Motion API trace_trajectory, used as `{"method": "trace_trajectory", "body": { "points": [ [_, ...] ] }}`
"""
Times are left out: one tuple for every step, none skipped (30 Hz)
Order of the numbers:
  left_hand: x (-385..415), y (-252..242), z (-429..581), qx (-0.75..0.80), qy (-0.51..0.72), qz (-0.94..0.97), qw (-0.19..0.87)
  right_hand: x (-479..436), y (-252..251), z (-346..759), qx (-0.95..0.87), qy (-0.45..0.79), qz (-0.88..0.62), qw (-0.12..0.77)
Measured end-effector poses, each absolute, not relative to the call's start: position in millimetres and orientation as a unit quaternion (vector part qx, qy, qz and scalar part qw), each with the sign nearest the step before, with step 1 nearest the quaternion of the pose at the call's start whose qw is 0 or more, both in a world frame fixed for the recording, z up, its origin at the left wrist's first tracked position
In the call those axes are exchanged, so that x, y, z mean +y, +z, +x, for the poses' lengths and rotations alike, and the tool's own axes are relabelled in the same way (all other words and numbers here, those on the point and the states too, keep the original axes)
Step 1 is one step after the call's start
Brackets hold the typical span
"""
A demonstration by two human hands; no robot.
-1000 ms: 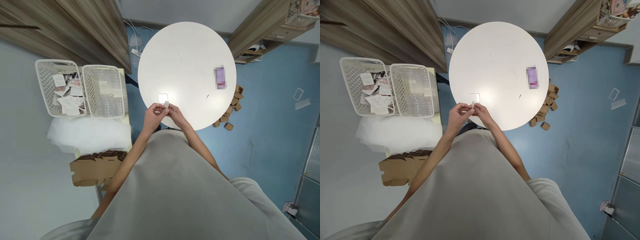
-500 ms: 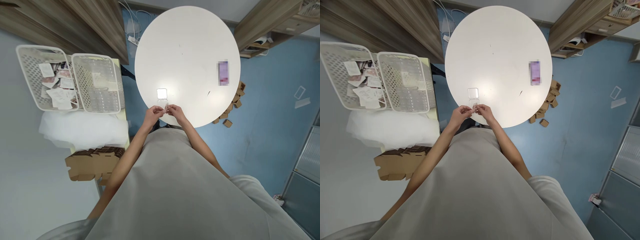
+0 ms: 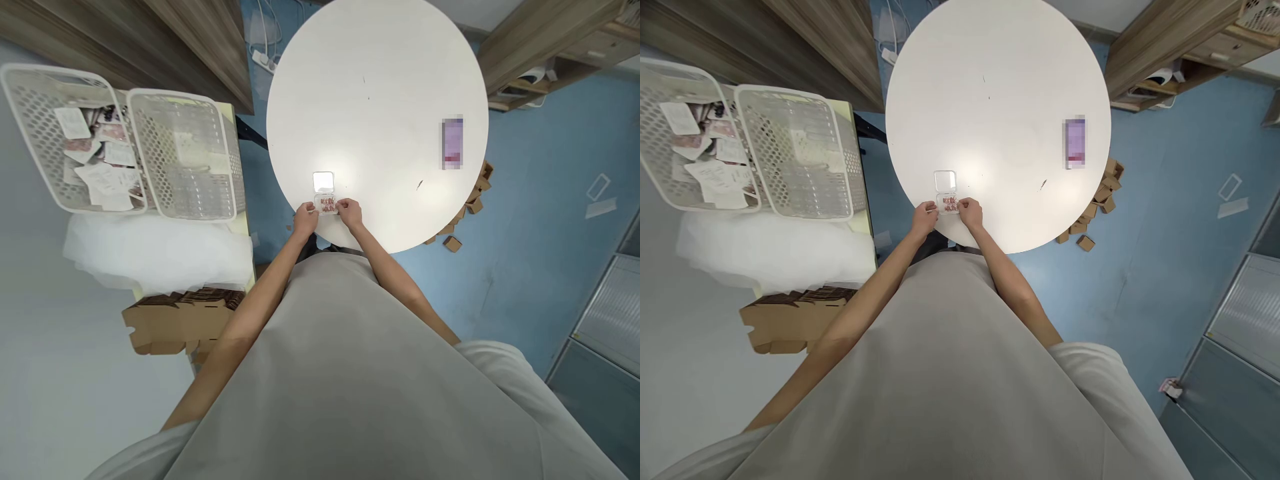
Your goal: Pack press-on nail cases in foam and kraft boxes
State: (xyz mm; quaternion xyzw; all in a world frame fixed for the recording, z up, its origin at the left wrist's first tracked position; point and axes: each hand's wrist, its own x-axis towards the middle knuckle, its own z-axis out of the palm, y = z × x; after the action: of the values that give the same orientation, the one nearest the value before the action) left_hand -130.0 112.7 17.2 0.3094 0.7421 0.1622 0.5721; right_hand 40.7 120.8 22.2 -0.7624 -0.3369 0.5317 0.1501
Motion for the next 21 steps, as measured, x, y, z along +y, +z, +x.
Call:
{"method": "trace_trajectory", "body": {
  "points": [
    [113.5, 15.6, -131.1, 0.744, 0.154, 0.315, 0.569, 122.4, 20.2, 39.8, -0.344, 0.528, -0.764, 0.139],
    [114.4, 14.6, -132.3, 0.744, 0.146, 0.321, 0.568, 123.6, 18.7, 38.6, -0.350, 0.525, -0.765, 0.130],
    [115.4, 13.9, -133.6, 0.743, 0.141, 0.327, 0.566, 124.5, 17.6, 37.4, -0.356, 0.523, -0.764, 0.123],
    [116.5, 13.4, -134.8, 0.742, 0.136, 0.333, 0.566, 125.2, 16.9, 36.0, -0.362, 0.522, -0.763, 0.117],
    [117.8, 12.9, -135.9, 0.741, 0.133, 0.337, 0.565, 125.6, 16.4, 34.7, -0.369, 0.521, -0.762, 0.112],
    [119.1, 12.3, -136.8, 0.740, 0.132, 0.339, 0.565, 125.9, 16.1, 33.6, -0.375, 0.519, -0.761, 0.105],
    [120.4, 11.6, -137.4, 0.739, 0.132, 0.339, 0.567, 126.0, 15.8, 32.8, -0.380, 0.516, -0.761, 0.100],
    [121.6, 10.8, -137.8, 0.739, 0.134, 0.338, 0.567, 126.2, 15.3, 32.5, -0.383, 0.511, -0.764, 0.096],
    [122.8, 9.9, -137.8, 0.739, 0.137, 0.335, 0.568, 126.3, 14.6, 32.6, -0.382, 0.504, -0.769, 0.094],
    [124.0, 9.0, -137.5, 0.739, 0.142, 0.332, 0.569, 126.5, 13.6, 33.2, -0.379, 0.495, -0.776, 0.095],
    [125.3, 8.2, -136.8, 0.737, 0.149, 0.329, 0.571, 126.8, 12.1, 34.1, -0.375, 0.488, -0.782, 0.098],
    [126.6, 7.6, -136.0, 0.733, 0.156, 0.328, 0.575, 127.3, 10.2, 35.2, -0.373, 0.485, -0.784, 0.103],
    [128.1, 7.2, -135.1, 0.728, 0.162, 0.327, 0.580, 128.0, 8.1, 36.4, -0.373, 0.487, -0.782, 0.106],
    [129.7, 7.0, -134.3, 0.722, 0.169, 0.326, 0.586, 128.8, 5.7, 37.5, -0.376, 0.494, -0.777, 0.108],
    [131.5, 7.1, -133.7, 0.716, 0.174, 0.325, 0.593, 129.5, 3.3, 38.6, -0.381, 0.503, -0.768, 0.107],
    [133.4, 7.4, -133.6, 0.713, 0.179, 0.322, 0.597, 130.2, 1.0, 39.5, -0.384, 0.513, -0.760, 0.106],
    [135.4, 8.0, -133.8, 0.712, 0.181, 0.316, 0.600, 130.6, -1.0, 40.5, -0.386, 0.521, -0.754, 0.105],
    [137.2, 8.7, -134.7, 0.715, 0.180, 0.308, 0.601, 130.6, -2.7, 41.6, -0.385, 0.527, -0.751, 0.105],
    [138.8, 9.5, -136.0, 0.719, 0.178, 0.299, 0.602, 130.0, -3.8, 42.9, -0.381, 0.534, -0.747, 0.108],
    [140.1, 10.5, -137.7, 0.722, 0.173, 0.290, 0.604, 128.8, -4.5, 44.5, -0.372, 0.544, -0.743, 0.114],
    [140.8, 11.5, -139.7, 0.724, 0.167, 0.281, 0.608, 126.8, -4.5, 46.4, -0.358, 0.560, -0.736, 0.123]
  ]
}}
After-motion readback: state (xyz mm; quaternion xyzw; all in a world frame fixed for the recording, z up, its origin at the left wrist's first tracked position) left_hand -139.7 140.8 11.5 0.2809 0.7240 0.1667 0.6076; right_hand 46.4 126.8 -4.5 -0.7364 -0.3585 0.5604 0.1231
